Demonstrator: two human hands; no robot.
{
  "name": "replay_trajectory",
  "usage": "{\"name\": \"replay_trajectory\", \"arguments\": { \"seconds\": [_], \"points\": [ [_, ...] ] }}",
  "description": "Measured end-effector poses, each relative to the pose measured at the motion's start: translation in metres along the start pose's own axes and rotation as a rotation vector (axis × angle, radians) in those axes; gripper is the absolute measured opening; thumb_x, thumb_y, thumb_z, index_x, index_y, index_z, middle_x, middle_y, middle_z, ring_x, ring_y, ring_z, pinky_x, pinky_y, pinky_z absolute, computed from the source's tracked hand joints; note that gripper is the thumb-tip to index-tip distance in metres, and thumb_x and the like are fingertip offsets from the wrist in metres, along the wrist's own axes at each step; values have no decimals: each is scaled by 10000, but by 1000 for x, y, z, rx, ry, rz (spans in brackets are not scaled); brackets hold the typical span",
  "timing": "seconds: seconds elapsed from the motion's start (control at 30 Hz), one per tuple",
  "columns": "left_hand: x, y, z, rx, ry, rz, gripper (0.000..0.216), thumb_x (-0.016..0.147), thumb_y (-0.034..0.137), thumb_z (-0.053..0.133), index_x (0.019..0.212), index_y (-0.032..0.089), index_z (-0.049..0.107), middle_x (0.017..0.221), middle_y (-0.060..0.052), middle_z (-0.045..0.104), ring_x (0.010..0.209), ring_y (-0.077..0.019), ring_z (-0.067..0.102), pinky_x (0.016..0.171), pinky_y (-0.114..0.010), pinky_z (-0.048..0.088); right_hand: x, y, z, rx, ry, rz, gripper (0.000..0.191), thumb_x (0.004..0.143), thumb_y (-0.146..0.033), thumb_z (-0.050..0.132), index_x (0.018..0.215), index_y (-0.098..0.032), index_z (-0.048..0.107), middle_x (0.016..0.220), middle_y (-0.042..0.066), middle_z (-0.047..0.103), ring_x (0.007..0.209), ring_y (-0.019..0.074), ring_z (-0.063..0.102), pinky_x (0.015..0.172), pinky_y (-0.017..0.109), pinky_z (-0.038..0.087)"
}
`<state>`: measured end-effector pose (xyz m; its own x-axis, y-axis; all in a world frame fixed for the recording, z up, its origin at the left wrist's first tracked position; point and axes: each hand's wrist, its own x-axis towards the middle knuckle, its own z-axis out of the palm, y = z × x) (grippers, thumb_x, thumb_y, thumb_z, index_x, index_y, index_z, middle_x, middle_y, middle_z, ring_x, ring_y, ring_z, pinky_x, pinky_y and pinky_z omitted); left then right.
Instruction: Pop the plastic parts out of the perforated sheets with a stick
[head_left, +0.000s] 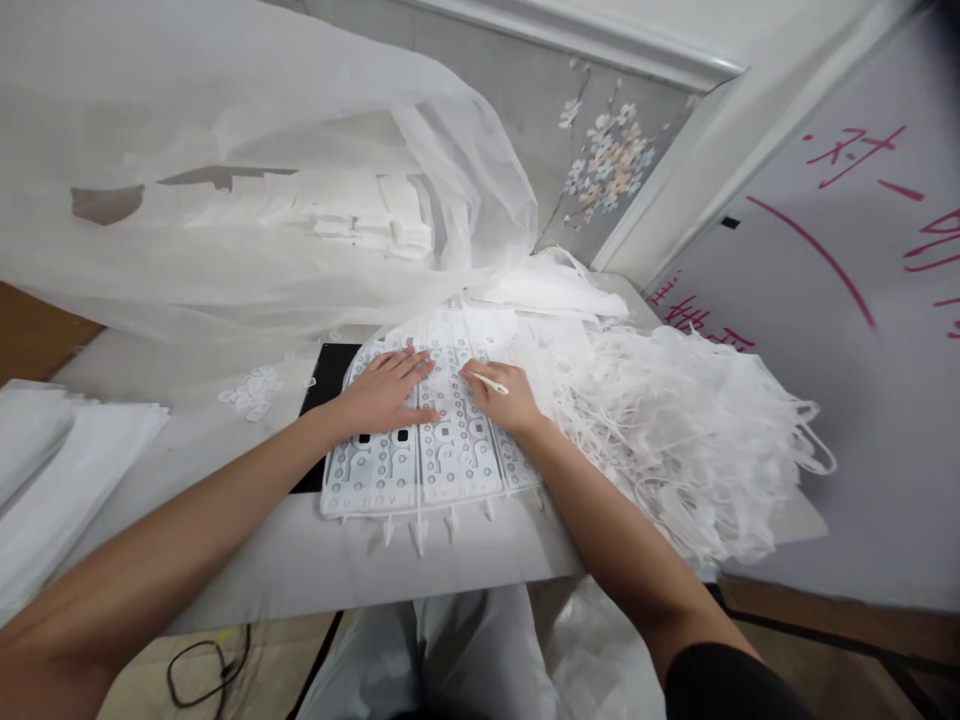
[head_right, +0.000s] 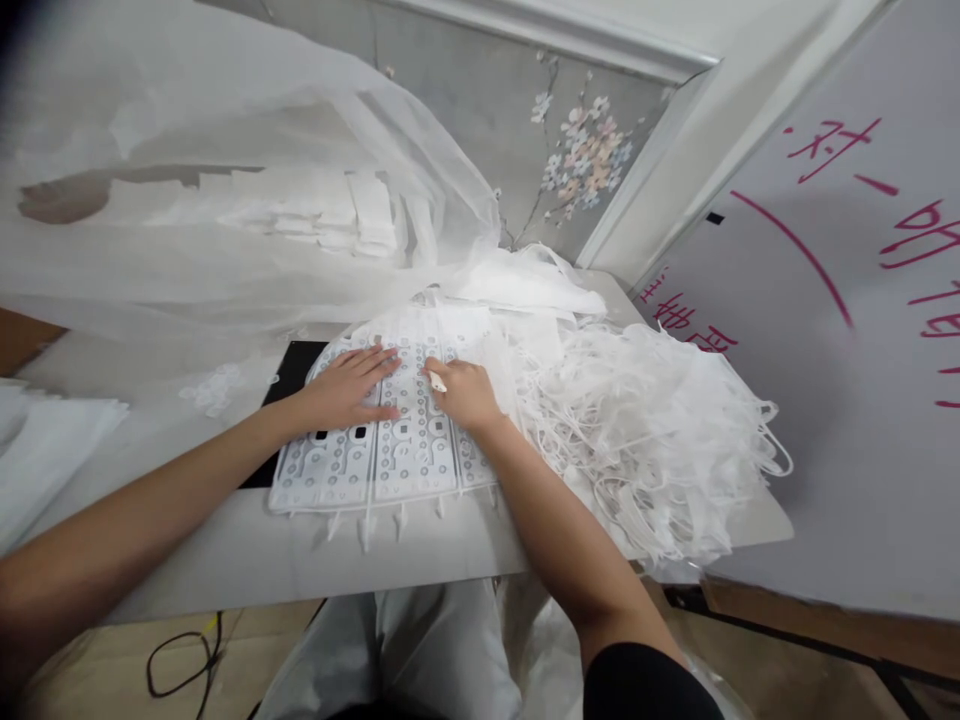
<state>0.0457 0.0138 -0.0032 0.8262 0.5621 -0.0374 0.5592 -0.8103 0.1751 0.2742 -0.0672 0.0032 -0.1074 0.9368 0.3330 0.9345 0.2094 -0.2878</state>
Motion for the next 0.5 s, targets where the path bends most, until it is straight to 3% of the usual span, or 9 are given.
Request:
{"name": "replay_trajectory", "arguments": {
  "seconds": [0.13, 0.23, 0.37, 0.43, 0.5],
  "points": [
    [-1, 1, -2, -5, -6, 11, 976, 807, 828, 278, 1538, 187, 194, 1602, -76, 154, 1482, -294, 91, 1182, -451, 67, 3, 13, -3, 191, 96, 190, 312, 956, -357, 451, 851, -197, 699, 781, 39, 713, 675, 174, 641, 654, 267, 422],
    [-2, 2, -3, -9, -5, 16, 956, 821, 817, 261, 1543, 197, 172, 1606, -75, 131, 1483, -295, 85, 1180, -452, 70, 1, 13, -17, 459, 142, 286, 275, 900, -408, 553, 872, -185, 712, 867, 44, 733, 773, 191, 673, 692, 267, 467],
    [-2, 2, -3, -7, -2, 13, 964, 817, 822, 250, 1538, 184, 198, 1603, -92, 137, 1482, -300, 89, 1179, -454, 70, -15, -22, -31, 800, -19, 312, 314, 831, -456, 640, 965, -188, 735, 1013, 54, 738, 930, 219, 676, 784, 296, 503],
    [-2, 2, -2, -8, 5, 16, 961, 820, 820, 241, 1534, 177, 213, 1602, -93, 148, 1482, -297, 90, 1180, -447, 67, -27, -44, -27, 845, -81, 323, 325, 833, -464, 631, 954, -183, 742, 915, 49, 748, 847, 211, 682, 731, 291, 504],
    [-1, 1, -1, -14, 14, 22, 959, 823, 818, 236, 1534, 175, 212, 1602, -88, 149, 1483, -292, 86, 1181, -439, 63, -37, -60, -19, 760, -37, 350, 309, 837, -451, 623, 835, -167, 745, 776, 45, 732, 739, 194, 667, 666, 277, 479]
  ]
}}
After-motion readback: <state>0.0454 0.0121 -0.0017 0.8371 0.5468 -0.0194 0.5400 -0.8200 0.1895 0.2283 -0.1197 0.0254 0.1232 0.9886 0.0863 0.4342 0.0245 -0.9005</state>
